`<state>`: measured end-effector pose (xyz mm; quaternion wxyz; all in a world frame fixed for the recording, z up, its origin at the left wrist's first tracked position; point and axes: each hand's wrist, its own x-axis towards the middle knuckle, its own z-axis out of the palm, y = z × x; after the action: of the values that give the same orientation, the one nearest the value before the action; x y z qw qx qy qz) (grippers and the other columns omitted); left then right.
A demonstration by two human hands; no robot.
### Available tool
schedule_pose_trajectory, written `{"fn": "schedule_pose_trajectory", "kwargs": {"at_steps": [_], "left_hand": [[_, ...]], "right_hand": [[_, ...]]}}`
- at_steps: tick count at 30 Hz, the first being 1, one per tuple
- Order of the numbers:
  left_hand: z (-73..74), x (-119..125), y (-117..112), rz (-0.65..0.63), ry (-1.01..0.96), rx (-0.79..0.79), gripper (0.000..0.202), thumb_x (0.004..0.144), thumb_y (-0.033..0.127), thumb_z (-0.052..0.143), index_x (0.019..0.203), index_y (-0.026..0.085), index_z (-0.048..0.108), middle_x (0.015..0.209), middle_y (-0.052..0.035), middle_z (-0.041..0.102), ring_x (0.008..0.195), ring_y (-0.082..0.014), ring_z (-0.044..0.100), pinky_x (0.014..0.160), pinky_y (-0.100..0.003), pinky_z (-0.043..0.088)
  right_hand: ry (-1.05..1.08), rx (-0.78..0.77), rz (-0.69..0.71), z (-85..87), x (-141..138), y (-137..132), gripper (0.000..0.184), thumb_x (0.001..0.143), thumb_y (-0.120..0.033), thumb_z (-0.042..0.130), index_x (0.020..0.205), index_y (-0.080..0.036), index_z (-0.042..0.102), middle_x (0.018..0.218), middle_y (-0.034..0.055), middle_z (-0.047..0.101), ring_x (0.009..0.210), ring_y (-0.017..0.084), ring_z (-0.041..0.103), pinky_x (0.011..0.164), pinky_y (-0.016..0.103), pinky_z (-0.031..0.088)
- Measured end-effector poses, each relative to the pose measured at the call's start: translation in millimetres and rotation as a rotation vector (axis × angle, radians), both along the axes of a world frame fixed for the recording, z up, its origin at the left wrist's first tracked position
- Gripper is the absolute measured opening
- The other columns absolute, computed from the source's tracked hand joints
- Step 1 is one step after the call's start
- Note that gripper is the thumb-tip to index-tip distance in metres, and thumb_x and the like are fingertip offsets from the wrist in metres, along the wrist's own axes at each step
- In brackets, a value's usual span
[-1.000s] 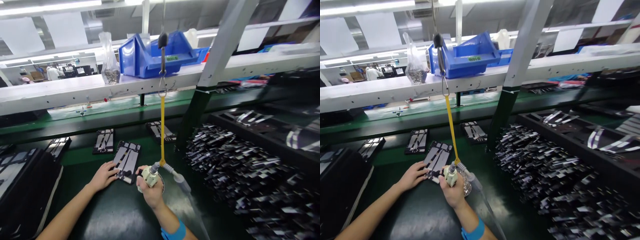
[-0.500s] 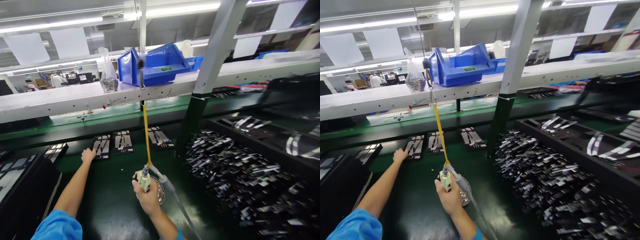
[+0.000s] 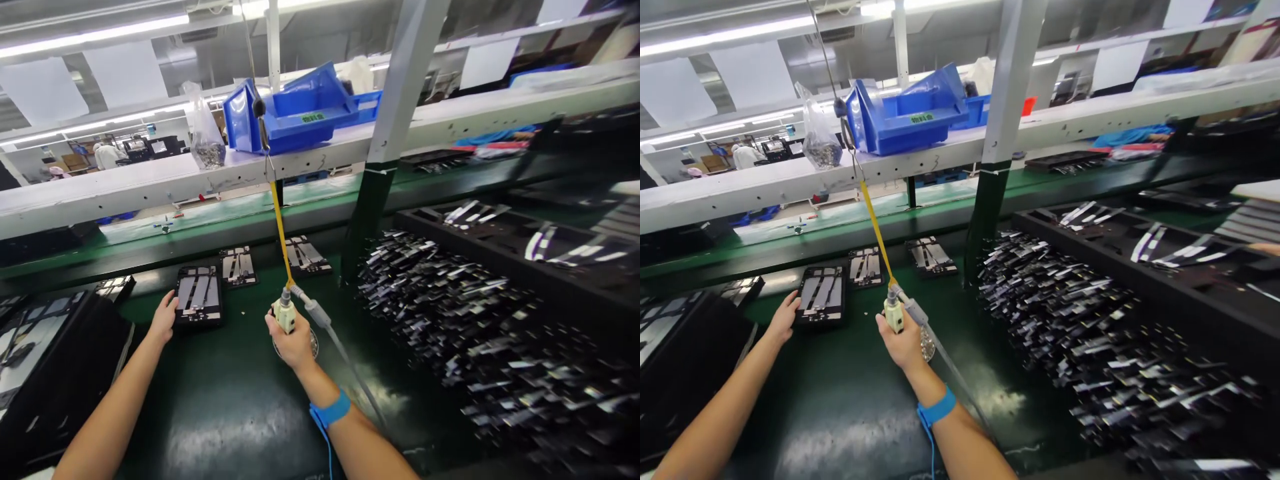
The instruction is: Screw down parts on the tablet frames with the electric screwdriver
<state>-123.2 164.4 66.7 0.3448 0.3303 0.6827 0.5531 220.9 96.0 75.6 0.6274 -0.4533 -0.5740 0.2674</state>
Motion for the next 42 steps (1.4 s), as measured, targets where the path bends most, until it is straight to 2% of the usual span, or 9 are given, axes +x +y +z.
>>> {"fn": "schedule_pose_trajectory", "kwargs": {"at_steps": [8,10,12,16,19,21,26,33,42], "left_hand": [[-63.1,84.7,-141.1,-0.164,-0.272,-0.088,0.062,0.099,0.038,0.063,0.157,0.029,0.043,0.11,-0.0074,0.076,0.085,-0.0186,0.074,0.082,-0.033,0.061],[-66.8,86.6,-162.4,-0.219,-0.12,-0.109,0.063,0.098,0.043,0.062,0.157,0.026,0.044,0.107,-0.0075,0.075,0.09,-0.0213,0.074,0.088,-0.037,0.06],[-60.0,80.8,-175.4,-0.299,0.244,-0.074,0.058,0.097,0.048,0.061,0.149,0.022,0.055,0.11,-0.0097,0.072,0.103,-0.0261,0.07,0.099,-0.044,0.056],[-28.2,78.4,-184.3,-0.611,0.868,0.149,0.04,0.096,0.044,0.064,0.129,0.021,0.068,0.127,-0.0133,0.064,0.12,-0.0298,0.06,0.108,-0.049,0.049],[-10.8,98.8,-182.0,-0.945,0.981,0.226,0.039,0.096,0.038,0.066,0.132,0.022,0.065,0.125,-0.0129,0.065,0.114,-0.0272,0.06,0.102,-0.046,0.052],[-8.5,114.7,-177.5,-1.035,1.034,0.219,0.035,0.096,0.035,0.067,0.128,0.021,0.065,0.12,-0.0124,0.065,0.109,-0.0268,0.06,0.098,-0.045,0.053],[-16.2,125.5,-168.5,-1.025,1.018,0.221,0.016,0.101,0.031,0.06,0.107,0.018,0.067,0.106,-0.0097,0.067,0.099,-0.0245,0.061,0.09,-0.041,0.054],[-16.5,103.1,-190.6,-0.925,0.958,0.318,0.017,0.104,0.028,0.058,0.114,0.02,0.067,0.106,-0.0081,0.07,0.098,-0.02,0.066,0.087,-0.034,0.056],[-50.3,110.0,-208.0,-0.842,1.124,0.636,0.028,0.097,0.01,0.064,0.123,0.02,0.068,0.112,-0.0099,0.072,0.104,-0.0228,0.065,0.089,-0.038,0.058]], "right_hand": [[0.023,0.001,0.0,-8.1,-1.7,5.6,0.028,0.084,-0.045,0.072,0.092,-0.018,0.071,0.077,0.003,0.073,0.069,0.02,0.068,0.073,0.033,0.057],[0.02,0.012,-0.007,-10.8,-2.8,7.6,0.029,0.084,-0.046,0.072,0.091,-0.018,0.07,0.077,0.0028,0.072,0.069,0.019,0.067,0.073,0.032,0.056],[0.009,0.012,-0.015,-13.3,-4.0,9.4,0.03,0.084,-0.047,0.072,0.091,-0.018,0.069,0.078,0.0032,0.071,0.07,0.019,0.066,0.074,0.032,0.056],[-0.003,-0.007,-0.011,-16.3,-6.6,9.7,0.033,0.084,-0.049,0.071,0.093,-0.018,0.068,0.081,0.0038,0.071,0.068,0.017,0.062,0.071,0.03,0.055],[0.006,-0.01,0.011,-15.6,-8.3,7.2,0.031,0.085,-0.048,0.071,0.094,-0.018,0.068,0.078,0.0024,0.07,0.064,0.015,0.059,0.067,0.029,0.053],[0.01,0.0,0.021,-14.3,-8.9,5.4,0.03,0.085,-0.047,0.071,0.093,-0.018,0.068,0.077,0.0016,0.069,0.063,0.015,0.059,0.066,0.029,0.053],[-0.015,0.012,0.024,-11.5,-7.9,2.9,0.029,0.086,-0.046,0.07,0.093,-0.018,0.068,0.081,0.0021,0.07,0.068,0.016,0.062,0.071,0.029,0.053],[-0.007,0.021,0.009,-10.0,-4.0,4.5,0.027,0.085,-0.046,0.071,0.09,-0.019,0.067,0.081,0.0027,0.071,0.073,0.018,0.065,0.076,0.03,0.055],[0.023,0.051,0.022,-8.1,-3.9,2.1,0.023,0.084,-0.042,0.073,0.089,-0.021,0.068,0.078,0.0003,0.07,0.07,0.018,0.066,0.075,0.031,0.056]]}}
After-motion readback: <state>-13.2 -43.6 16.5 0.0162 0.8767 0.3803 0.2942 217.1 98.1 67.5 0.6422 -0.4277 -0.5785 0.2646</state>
